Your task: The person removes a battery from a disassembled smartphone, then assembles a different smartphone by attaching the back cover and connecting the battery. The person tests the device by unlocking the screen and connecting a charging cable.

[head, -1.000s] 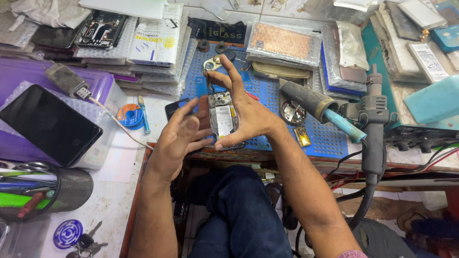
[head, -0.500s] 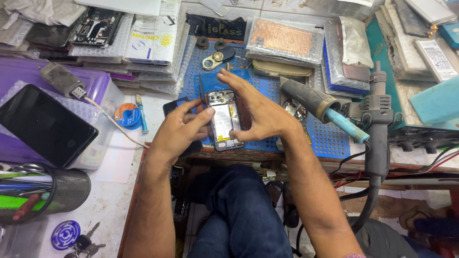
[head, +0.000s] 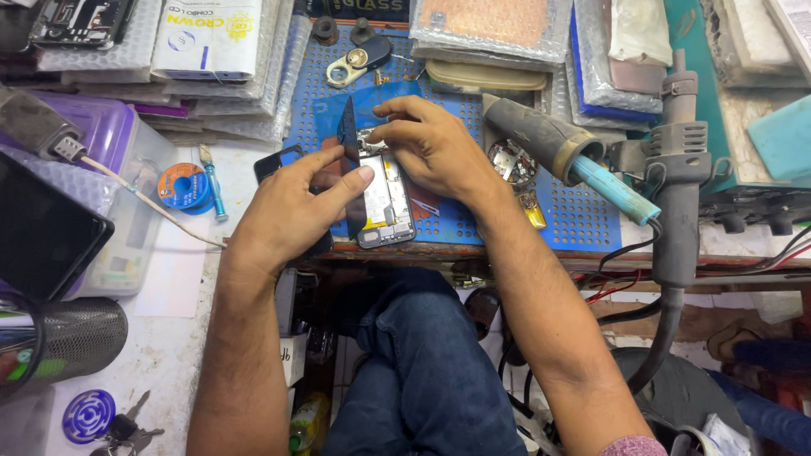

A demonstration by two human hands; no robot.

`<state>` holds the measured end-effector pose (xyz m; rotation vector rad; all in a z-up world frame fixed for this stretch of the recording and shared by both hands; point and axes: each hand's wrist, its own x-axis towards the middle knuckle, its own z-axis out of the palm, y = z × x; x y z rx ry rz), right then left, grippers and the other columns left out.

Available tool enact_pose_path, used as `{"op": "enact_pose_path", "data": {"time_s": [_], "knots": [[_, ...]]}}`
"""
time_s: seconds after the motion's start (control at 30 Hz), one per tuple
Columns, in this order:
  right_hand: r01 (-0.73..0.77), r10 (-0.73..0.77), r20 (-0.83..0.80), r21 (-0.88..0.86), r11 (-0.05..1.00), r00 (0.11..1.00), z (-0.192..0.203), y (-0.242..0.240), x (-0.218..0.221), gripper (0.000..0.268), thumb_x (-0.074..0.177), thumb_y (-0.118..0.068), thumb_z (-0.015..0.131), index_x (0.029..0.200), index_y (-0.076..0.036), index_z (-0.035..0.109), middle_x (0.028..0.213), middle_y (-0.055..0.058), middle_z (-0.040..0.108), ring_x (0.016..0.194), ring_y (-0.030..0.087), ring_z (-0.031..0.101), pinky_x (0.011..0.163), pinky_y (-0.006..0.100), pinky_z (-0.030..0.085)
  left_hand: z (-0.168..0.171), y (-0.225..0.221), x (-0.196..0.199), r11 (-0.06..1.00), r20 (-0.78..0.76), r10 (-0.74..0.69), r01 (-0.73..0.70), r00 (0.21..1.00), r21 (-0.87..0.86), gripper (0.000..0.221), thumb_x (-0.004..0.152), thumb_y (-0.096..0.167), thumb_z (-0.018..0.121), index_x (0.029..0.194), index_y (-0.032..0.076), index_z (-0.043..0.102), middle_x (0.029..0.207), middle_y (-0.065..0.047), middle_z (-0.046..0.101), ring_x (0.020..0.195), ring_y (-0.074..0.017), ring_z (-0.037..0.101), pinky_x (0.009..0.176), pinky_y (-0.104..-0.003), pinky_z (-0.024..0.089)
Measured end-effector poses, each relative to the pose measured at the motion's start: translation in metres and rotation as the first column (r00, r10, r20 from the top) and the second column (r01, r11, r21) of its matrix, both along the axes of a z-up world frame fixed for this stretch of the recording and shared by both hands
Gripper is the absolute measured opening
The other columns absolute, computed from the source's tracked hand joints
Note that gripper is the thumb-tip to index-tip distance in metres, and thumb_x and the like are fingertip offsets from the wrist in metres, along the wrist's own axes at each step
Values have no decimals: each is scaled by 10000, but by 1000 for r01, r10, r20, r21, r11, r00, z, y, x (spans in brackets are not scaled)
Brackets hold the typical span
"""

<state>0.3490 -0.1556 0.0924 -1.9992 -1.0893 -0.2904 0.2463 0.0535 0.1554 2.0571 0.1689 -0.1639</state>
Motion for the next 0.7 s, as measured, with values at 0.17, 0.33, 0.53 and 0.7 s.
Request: {"op": "enact_pose_path", "data": {"time_s": [0.17,0.33,0.53,0.7], "knots": [[0,0,23,0,1000,1000,2,1,1,289,874,23,667,1118,-103,756,1294,141,672,1186,330,667,1001,394,557,3,-5,-1,1000,-24,18,-18,1000,-15,609,861,467,706,1344,96,676,1010,-130,771,831,-177,745,702,-277,598],[-6,6,8,-5,1000,1000,-2,-1,1,290,865,15,665,1110,-105,763,1293,134,669,1188,319,657,1006,393,551,0,-7,-3,988,37,-21,15,999,157,664,862,527,694,1370,102,646,1019,-134,775,941,-211,750,835,-347,574],[-8,8,43,-16,1000,999,-9,-1,6,291,850,3,680,1104,-108,769,1294,122,667,1191,315,645,1006,398,538,3,-15,-5,974,-16,27,-23,1000,225,659,866,544,667,1385,139,632,1062,-146,770,985,-260,757,861,-372,569],[0,1,70,-26,1000,998,-13,-2,8,275,834,-8,689,1074,-113,775,1291,117,662,1163,309,643,993,409,528,6,-18,-3,974,-29,16,-9,999,228,660,856,552,650,1383,154,645,1058,-144,775,980,-260,768,854,-371,576]]}}
